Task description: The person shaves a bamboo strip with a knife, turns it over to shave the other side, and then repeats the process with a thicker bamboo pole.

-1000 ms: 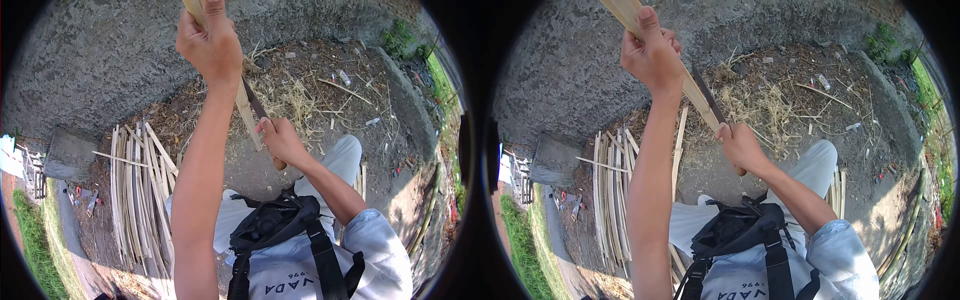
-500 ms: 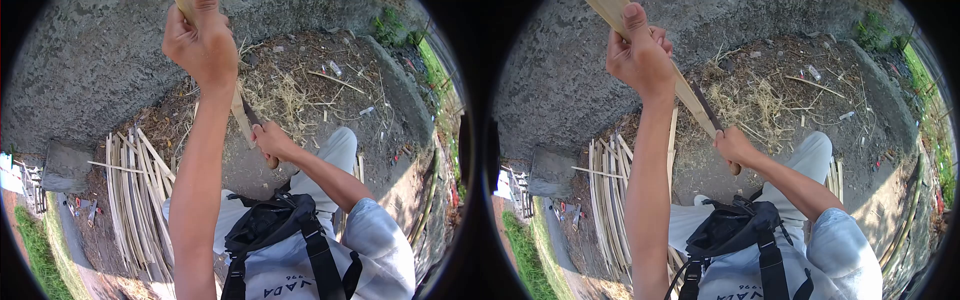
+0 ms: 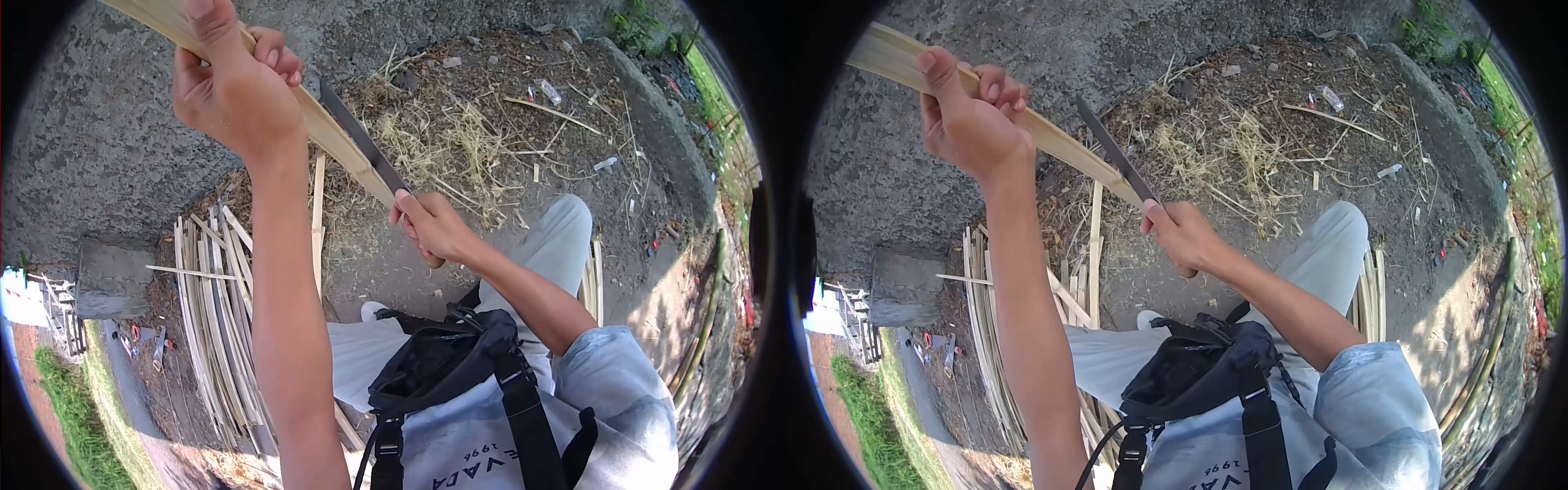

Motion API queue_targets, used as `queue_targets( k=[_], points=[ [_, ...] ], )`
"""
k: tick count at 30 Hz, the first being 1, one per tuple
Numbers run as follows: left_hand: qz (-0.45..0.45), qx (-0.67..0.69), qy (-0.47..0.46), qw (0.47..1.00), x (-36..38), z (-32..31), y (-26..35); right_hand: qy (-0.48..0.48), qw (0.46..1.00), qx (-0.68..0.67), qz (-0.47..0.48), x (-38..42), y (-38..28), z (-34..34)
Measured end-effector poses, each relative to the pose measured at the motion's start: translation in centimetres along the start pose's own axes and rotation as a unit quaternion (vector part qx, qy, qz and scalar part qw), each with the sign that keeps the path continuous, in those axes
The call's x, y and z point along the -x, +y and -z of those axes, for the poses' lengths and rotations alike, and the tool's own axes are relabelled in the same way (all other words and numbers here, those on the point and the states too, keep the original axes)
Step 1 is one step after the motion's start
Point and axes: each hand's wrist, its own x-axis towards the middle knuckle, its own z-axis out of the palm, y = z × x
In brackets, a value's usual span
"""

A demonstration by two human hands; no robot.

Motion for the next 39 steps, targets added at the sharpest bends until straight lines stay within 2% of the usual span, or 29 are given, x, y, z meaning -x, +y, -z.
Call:
queue_targets(
  k=[1,4,7,10,13,14,16,19,22,23,25,28,29,31,34,35,37,38,39],
  points=[
    [-0.002,-0.006,0.005,1.000,-0.1,0.4,0.2,-0.012,0.998,0.063,-0.004,-0.6,1.1,-0.2],
    [0.004,-0.025,0.032,0.999,-0.8,1.1,0.8,-0.010,0.974,0.193,-0.116,-3.0,8.9,1.1],
    [0.006,-0.050,0.040,0.998,-1.3,1.8,0.3,0.018,0.963,0.242,-0.116,-1.6,8.3,1.5],
    [-0.030,-0.096,0.060,0.993,-1.2,2.4,0.4,0.038,0.981,0.189,0.014,-1.3,5.7,0.6],
    [-0.046,-0.098,0.041,0.993,-0.6,3.7,1.2,0.060,0.963,0.185,0.186,-2.1,9.4,-1.2],
    [-0.044,-0.100,0.044,0.993,-0.6,3.8,1.4,0.069,0.977,0.188,0.080,-2.5,11.3,-1.1],
    [-0.046,-0.103,0.059,0.992,-0.6,4.2,1.7,0.075,0.970,0.189,-0.130,-3.4,13.7,-0.1],
    [-0.069,-0.115,0.018,0.991,-0.6,5.8,2.1,0.061,0.978,0.173,-0.096,-2.5,11.6,1.2],
    [-0.047,-0.070,-0.032,0.996,0.1,6.3,3.1,0.061,0.973,0.209,0.076,-0.7,10.0,-0.5],
    [-0.071,-0.087,-0.016,0.994,0.4,6.2,3.0,0.083,0.975,0.203,0.033,-1.2,11.5,-0.5],
    [-0.058,-0.058,-0.034,0.996,0.2,6.7,3.1,0.130,0.972,0.192,-0.045,-3.1,15.4,-0.2],
    [-0.044,-0.003,-0.075,0.996,-0.4,7.9,3.3,0.106,0.967,0.230,-0.041,-3.7,14.3,1.6],
    [-0.035,0.016,-0.087,0.995,-0.3,8.4,3.5,0.095,0.967,0.236,0.003,-3.2,14.4,1.4],
    [0.003,0.056,-0.117,0.992,0.1,8.7,4.3,0.069,0.964,0.242,0.088,-1.6,10.5,0.1],
    [-0.045,-0.033,-0.063,0.996,0.9,8.1,4.4,0.112,0.975,0.184,-0.060,-3.4,15.2,-0.9],
    [0.029,0.075,-0.143,0.986,0.0,9.9,4.9,0.106,0.972,0.200,-0.066,-4.0,16.7,-0.3],
    [0.018,0.083,-0.161,0.983,0.4,9.8,5.3,0.101,0.964,0.233,-0.075,-4.5,16.7,1.9],
    [0.016,0.085,-0.164,0.983,0.8,10.0,5.0,0.106,0.965,0.235,-0.049,-4.7,17.1,1.9],
    [-0.004,0.054,-0.112,0.992,1.3,9.6,5.2,0.100,0.966,0.238,-0.030,-3.2,13.6,1.1]
  ],
)
